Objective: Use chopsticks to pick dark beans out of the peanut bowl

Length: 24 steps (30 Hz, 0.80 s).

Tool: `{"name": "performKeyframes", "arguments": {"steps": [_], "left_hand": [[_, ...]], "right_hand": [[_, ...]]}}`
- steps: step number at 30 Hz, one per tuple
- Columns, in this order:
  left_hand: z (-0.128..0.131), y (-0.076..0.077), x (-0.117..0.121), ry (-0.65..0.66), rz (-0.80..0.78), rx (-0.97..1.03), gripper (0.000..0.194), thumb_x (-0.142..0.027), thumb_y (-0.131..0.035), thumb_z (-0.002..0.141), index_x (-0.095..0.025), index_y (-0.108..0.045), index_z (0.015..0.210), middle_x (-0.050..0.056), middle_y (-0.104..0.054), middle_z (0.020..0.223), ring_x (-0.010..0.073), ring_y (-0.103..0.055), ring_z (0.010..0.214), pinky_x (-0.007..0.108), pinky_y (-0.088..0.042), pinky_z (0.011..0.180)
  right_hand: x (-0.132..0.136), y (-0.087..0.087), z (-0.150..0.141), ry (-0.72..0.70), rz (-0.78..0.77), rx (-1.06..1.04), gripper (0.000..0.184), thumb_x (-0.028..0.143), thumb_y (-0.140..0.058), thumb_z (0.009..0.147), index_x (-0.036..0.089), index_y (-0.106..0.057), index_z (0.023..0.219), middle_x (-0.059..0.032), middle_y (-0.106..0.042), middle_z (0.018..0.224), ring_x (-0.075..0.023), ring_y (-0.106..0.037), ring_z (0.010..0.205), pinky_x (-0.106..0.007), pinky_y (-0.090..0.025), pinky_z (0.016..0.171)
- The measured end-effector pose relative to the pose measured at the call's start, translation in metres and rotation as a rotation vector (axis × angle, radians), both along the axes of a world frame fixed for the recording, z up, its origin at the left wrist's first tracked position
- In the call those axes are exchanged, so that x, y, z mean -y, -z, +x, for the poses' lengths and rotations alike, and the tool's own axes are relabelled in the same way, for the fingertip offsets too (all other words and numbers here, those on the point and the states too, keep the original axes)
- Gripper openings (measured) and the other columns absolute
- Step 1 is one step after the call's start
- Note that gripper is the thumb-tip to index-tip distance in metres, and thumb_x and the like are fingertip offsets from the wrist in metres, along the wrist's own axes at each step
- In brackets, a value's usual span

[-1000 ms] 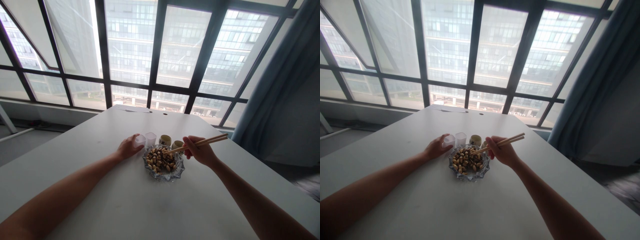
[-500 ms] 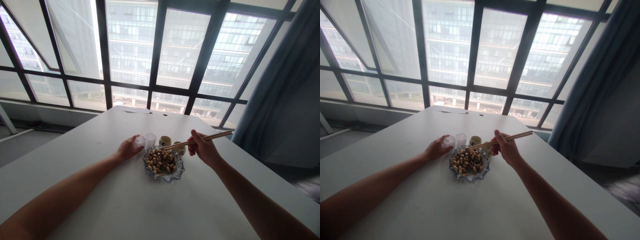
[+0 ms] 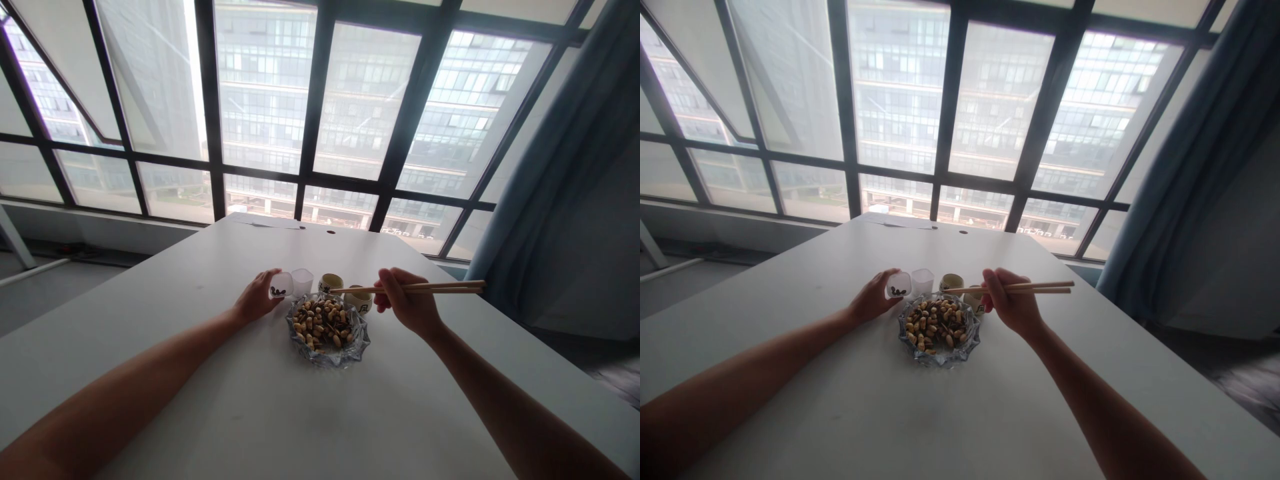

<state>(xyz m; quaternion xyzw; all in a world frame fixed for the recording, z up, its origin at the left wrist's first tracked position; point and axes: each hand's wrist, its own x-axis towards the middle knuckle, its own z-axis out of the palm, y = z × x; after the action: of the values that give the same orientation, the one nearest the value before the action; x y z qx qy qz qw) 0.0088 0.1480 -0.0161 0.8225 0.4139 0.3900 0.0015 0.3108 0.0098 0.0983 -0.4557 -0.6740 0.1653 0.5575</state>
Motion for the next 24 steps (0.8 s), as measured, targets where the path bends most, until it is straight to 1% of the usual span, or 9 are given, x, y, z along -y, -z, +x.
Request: {"name": "performKeyframes", "arguments": {"steps": [3, 5, 8, 10, 16, 19, 24], "left_hand": [[0.0007, -0.0020, 0.0028, -0.019, -0.023, -0.006, 0.066, -0.036, -0.069, 0.077, -0.020, -0.044, 0.136, 0.014, -0.059, 0.134, 0.0288, -0.057, 0.124, 0.044, -0.047, 0.105], [0.0013, -0.0047, 0.0059, -0.081, -0.064, -0.018, 0.069, -0.043, -0.069, 0.077, -0.020, -0.044, 0.136, 0.014, -0.062, 0.130, 0.0300, -0.061, 0.118, 0.043, -0.050, 0.100], [0.0020, -0.0085, 0.0095, -0.205, -0.126, -0.040, 0.073, -0.053, -0.069, 0.076, -0.019, -0.045, 0.136, 0.013, -0.069, 0.116, 0.0314, -0.067, 0.107, 0.041, -0.053, 0.092], [0.0019, -0.0098, 0.0100, -0.248, -0.141, -0.057, 0.073, -0.055, -0.068, 0.076, -0.019, -0.046, 0.136, 0.013, -0.070, 0.114, 0.0327, -0.066, 0.107, 0.042, -0.052, 0.091], [0.0009, -0.0086, 0.0087, -0.253, -0.096, -0.099, 0.074, -0.060, -0.066, 0.076, -0.019, -0.046, 0.135, 0.017, -0.060, 0.133, 0.0355, -0.059, 0.118, 0.048, -0.046, 0.098], [0.0007, -0.0079, 0.0087, -0.237, -0.091, -0.114, 0.074, -0.060, -0.065, 0.077, -0.019, -0.046, 0.135, 0.016, -0.059, 0.135, 0.0352, -0.058, 0.119, 0.048, -0.045, 0.100], [0.0010, -0.0066, 0.0080, -0.229, -0.090, -0.121, 0.067, -0.051, -0.063, 0.081, -0.018, -0.045, 0.136, 0.015, -0.059, 0.134, 0.0337, -0.058, 0.119, 0.047, -0.045, 0.100]], "right_hand": [[0.0049, 0.0004, -0.0031, -0.045, 0.036, 0.085, 0.051, 0.064, -0.058, 0.089, 0.019, -0.060, 0.065, -0.0027, -0.061, 0.048, -0.0150, -0.058, 0.038, -0.025, -0.049, 0.038], [0.0051, 0.0006, -0.0041, -0.051, 0.030, 0.079, 0.052, 0.064, -0.057, 0.089, 0.019, -0.060, 0.064, -0.0026, -0.061, 0.048, -0.0147, -0.058, 0.038, -0.025, -0.048, 0.037], [0.0029, 0.0006, -0.0038, -0.041, 0.005, 0.036, 0.053, 0.066, -0.058, 0.088, 0.018, -0.060, 0.065, -0.0023, -0.061, 0.047, -0.0145, -0.057, 0.036, -0.024, -0.046, 0.035], [0.0014, 0.0006, -0.0026, -0.031, -0.006, 0.013, 0.053, 0.067, -0.059, 0.087, 0.018, -0.060, 0.065, -0.0022, -0.061, 0.047, -0.0146, -0.057, 0.036, -0.024, -0.045, 0.034], [-0.0001, 0.0018, 0.0015, -0.021, -0.007, 0.000, 0.051, 0.064, -0.059, 0.089, 0.018, -0.061, 0.067, -0.0025, -0.063, 0.049, -0.0142, -0.058, 0.037, -0.023, -0.045, 0.035], [0.0005, 0.0008, 0.0018, -0.026, 0.003, 0.010, 0.050, 0.062, -0.058, 0.090, 0.018, -0.062, 0.068, -0.0025, -0.063, 0.050, -0.0140, -0.059, 0.038, -0.023, -0.046, 0.036], [0.0005, -0.0010, 0.0012, -0.014, 0.002, -0.002, 0.052, 0.065, -0.058, 0.088, 0.018, -0.061, 0.066, -0.0024, -0.062, 0.049, -0.0138, -0.058, 0.037, -0.023, -0.045, 0.034]]}}
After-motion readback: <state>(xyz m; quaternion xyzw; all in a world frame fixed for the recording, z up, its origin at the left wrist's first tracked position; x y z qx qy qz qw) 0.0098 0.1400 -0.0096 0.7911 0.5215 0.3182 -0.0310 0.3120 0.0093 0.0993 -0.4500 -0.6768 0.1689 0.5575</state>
